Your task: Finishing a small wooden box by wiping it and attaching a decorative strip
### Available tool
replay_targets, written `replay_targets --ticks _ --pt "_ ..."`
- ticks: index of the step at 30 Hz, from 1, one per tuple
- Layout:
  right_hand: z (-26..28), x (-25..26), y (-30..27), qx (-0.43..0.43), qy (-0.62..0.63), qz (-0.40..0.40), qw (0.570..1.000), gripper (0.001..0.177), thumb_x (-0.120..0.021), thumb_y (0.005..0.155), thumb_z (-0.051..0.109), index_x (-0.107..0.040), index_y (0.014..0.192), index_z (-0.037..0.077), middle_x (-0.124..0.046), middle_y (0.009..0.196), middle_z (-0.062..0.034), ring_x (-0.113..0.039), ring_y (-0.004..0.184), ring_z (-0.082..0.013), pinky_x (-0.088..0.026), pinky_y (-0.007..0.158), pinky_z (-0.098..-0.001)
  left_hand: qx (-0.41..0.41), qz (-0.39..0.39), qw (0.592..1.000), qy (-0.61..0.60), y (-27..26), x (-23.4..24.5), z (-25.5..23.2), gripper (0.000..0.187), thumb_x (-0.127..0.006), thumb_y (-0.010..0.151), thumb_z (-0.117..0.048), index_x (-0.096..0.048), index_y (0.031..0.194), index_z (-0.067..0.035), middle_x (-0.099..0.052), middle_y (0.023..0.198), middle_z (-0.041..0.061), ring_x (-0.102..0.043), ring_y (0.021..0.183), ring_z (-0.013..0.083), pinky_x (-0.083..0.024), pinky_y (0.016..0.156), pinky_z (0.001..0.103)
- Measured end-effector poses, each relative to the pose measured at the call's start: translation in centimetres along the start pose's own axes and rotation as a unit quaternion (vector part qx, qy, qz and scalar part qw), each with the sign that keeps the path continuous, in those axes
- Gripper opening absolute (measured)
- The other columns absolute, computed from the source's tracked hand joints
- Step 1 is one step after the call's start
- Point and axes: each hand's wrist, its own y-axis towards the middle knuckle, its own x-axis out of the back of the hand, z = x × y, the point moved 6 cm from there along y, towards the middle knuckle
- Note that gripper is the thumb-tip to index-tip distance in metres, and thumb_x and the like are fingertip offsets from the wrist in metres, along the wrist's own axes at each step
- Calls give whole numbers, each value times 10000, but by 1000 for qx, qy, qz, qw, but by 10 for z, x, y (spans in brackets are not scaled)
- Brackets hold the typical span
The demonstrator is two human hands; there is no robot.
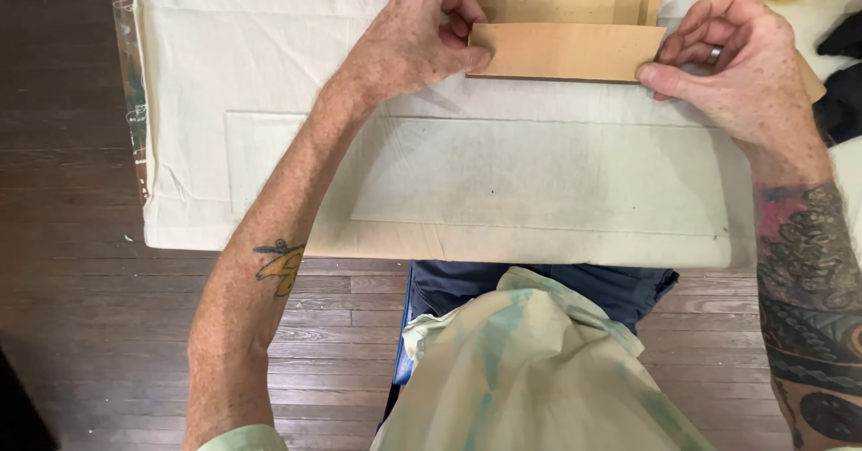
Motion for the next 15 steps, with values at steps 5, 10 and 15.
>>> replay_targets --ticks 5,10,15 --pt "2 -1 0 2 -10 0 1000 420 -844 962 -3 -490 1176 69 -653 1026 -82 -647 957 -90 -596 895 -210 15 0 1000 -7 -3 1 -3 559 -755 824 40 -555 1328 -99 -622 889 -30 -632 828 78 -570 795 205" --pt "-3 1 1 3 5 2 1000 431 -848 950 -6 -490 1177 72 -663 1017 -90 -667 931 -105 -602 848 -217 23 -1 1000 -7 -1 2 -1 568 -759 807 35 -570 1323 -111 -614 897 -30 -627 825 71 -567 782 194" --pt "-2 0 1 8 13 11 1000 424 -833 961 -19 -479 1181 61 -656 1015 -109 -677 929 -137 -609 855 -241 6 4 1000 -6 -3 3 -1 550 -765 843 42 -562 1336 -95 -604 940 -13 -652 860 79 -597 823 187"
